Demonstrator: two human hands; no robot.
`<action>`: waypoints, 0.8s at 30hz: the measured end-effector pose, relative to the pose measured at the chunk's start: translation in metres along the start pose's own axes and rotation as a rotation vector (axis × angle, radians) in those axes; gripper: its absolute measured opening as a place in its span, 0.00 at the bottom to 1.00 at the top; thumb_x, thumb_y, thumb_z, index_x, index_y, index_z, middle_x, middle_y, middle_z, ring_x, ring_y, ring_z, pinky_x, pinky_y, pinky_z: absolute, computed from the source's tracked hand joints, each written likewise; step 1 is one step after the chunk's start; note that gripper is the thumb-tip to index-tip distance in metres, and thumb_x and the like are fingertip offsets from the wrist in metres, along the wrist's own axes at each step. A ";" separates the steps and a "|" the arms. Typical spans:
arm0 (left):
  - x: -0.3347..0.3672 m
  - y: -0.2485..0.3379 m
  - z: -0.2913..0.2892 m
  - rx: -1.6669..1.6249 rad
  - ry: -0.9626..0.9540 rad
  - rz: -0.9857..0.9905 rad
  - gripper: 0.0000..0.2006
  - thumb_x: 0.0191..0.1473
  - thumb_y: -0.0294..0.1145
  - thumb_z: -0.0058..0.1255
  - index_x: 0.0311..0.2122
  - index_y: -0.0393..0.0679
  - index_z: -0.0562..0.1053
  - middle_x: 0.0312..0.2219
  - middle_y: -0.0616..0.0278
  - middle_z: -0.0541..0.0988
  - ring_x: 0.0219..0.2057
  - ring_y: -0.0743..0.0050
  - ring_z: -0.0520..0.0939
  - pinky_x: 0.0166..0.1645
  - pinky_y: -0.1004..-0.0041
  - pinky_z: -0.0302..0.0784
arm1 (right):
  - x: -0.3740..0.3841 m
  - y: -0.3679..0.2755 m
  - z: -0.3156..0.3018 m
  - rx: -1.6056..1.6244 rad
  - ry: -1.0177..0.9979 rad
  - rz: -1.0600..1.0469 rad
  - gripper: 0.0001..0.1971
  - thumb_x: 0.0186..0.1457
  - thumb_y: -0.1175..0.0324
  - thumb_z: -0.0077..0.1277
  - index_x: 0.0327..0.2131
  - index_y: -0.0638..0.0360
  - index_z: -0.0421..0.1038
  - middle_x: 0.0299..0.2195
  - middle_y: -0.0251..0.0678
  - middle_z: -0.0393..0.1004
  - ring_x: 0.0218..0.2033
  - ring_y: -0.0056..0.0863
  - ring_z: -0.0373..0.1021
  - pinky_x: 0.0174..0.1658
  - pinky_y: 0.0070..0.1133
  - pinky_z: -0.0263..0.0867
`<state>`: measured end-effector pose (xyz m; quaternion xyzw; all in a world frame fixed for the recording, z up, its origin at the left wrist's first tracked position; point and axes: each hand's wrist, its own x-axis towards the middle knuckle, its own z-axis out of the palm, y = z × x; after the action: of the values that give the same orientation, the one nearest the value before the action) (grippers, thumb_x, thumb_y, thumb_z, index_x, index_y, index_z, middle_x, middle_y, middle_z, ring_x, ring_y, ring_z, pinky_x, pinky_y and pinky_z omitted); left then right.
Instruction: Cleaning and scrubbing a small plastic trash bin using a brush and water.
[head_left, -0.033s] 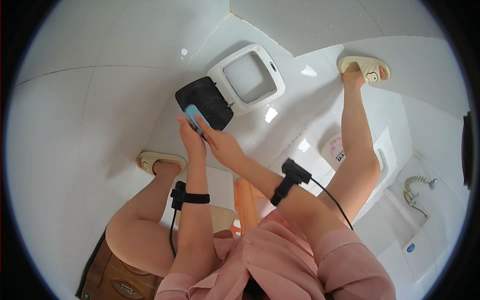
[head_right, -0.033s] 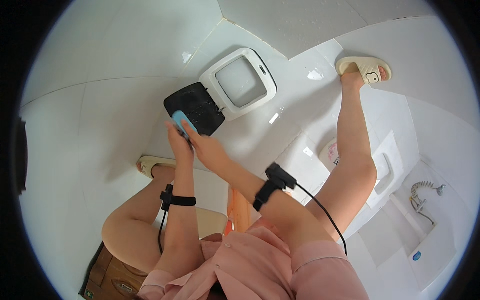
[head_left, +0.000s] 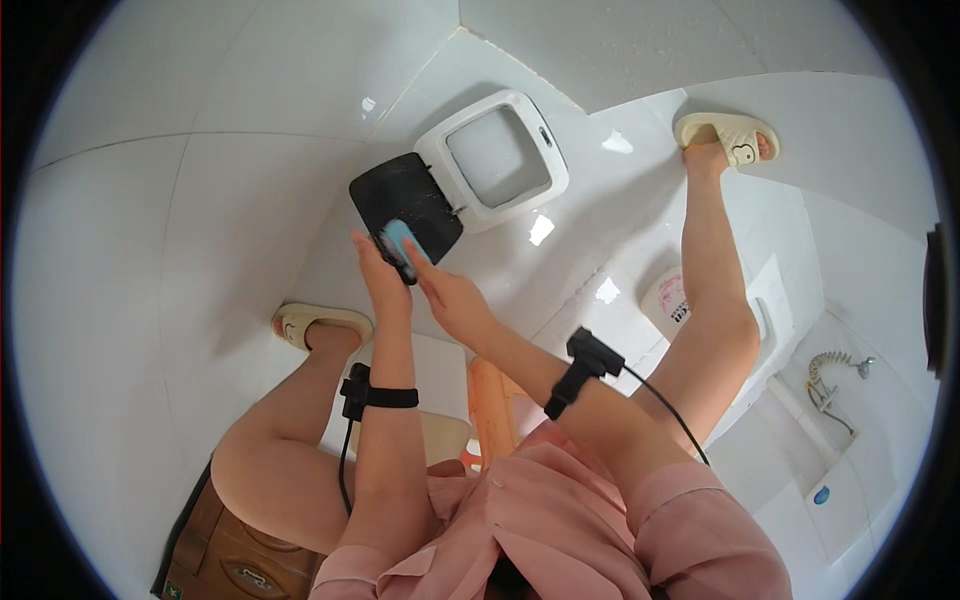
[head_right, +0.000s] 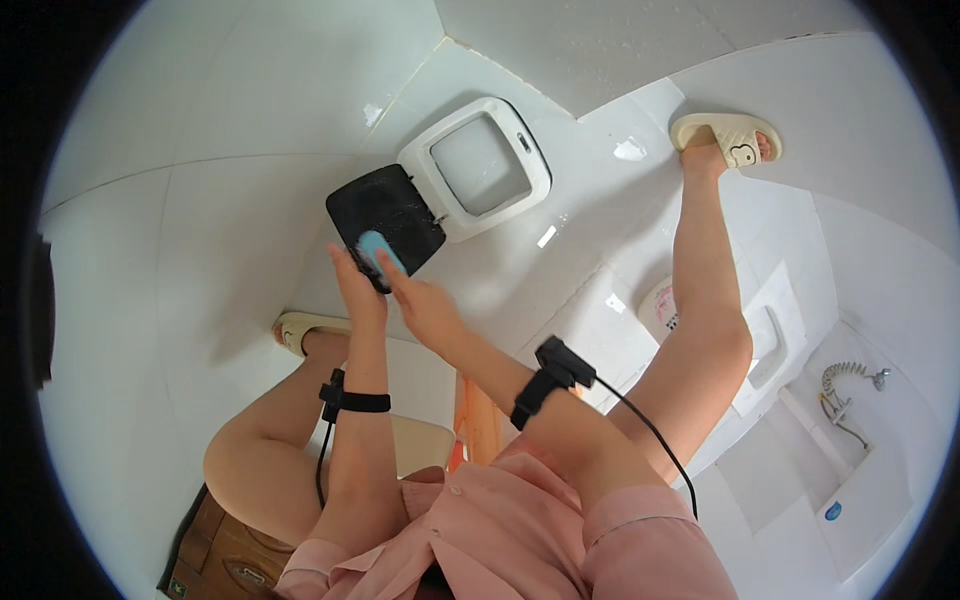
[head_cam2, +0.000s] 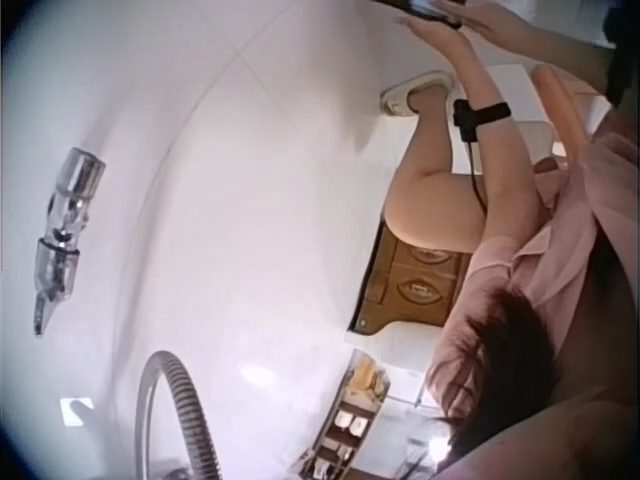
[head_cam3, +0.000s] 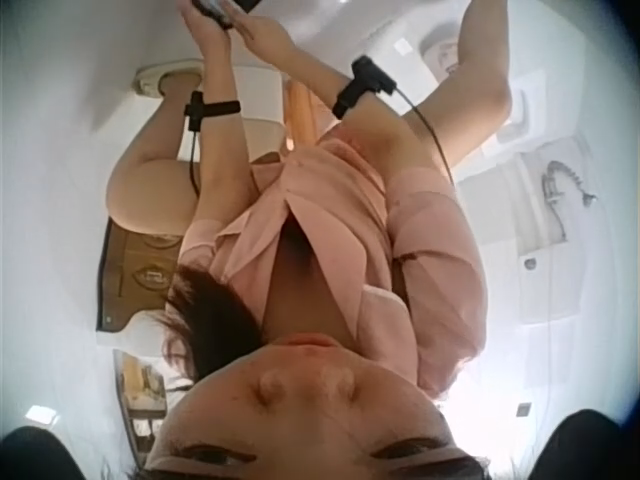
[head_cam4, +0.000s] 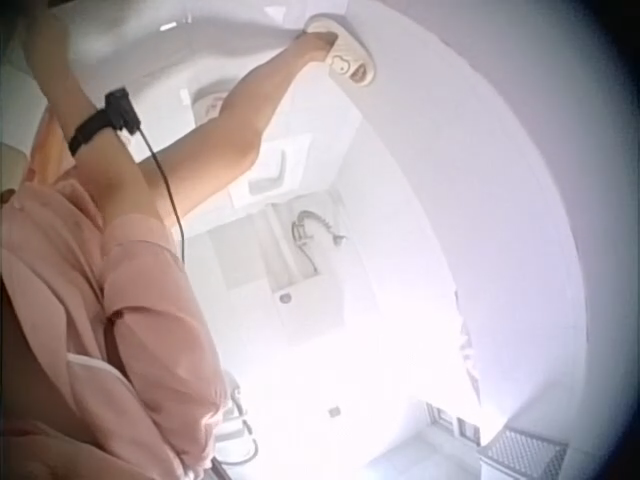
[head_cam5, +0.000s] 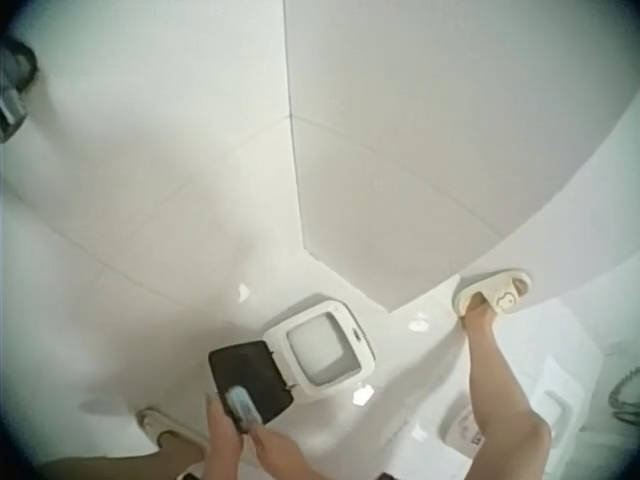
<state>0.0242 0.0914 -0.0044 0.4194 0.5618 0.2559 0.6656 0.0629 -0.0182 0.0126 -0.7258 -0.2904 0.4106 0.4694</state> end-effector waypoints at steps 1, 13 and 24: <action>-0.005 0.004 0.011 -0.285 0.017 -0.066 0.24 0.59 0.48 0.32 0.38 0.32 0.70 0.33 0.58 0.74 0.34 0.69 0.72 0.42 0.73 0.65 | -0.011 0.019 -0.002 -0.003 0.005 0.003 0.28 0.56 0.70 0.37 0.59 0.38 0.44 0.23 0.53 0.69 0.25 0.52 0.67 0.30 0.35 0.63; -0.016 0.015 0.043 0.548 -0.253 0.121 0.23 0.58 0.47 0.36 0.40 0.32 0.69 0.33 0.51 0.75 0.34 0.60 0.73 0.41 0.69 0.66 | -0.019 0.088 -0.009 -0.254 0.046 0.440 0.27 0.57 0.67 0.36 0.60 0.37 0.43 0.22 0.56 0.69 0.25 0.53 0.67 0.31 0.35 0.63; 0.014 0.011 0.008 0.548 -0.085 0.059 0.19 0.55 0.40 0.40 0.39 0.31 0.70 0.33 0.45 0.75 0.36 0.53 0.76 0.41 0.64 0.69 | 0.059 -0.169 -0.163 0.486 0.188 -0.064 0.15 0.56 0.61 0.42 0.35 0.67 0.63 0.15 0.33 0.65 0.18 0.20 0.65 0.21 0.18 0.57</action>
<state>0.0370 0.1058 -0.0023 0.6102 0.5692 0.0960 0.5426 0.2276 0.0230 0.1856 -0.6170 -0.1610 0.3842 0.6676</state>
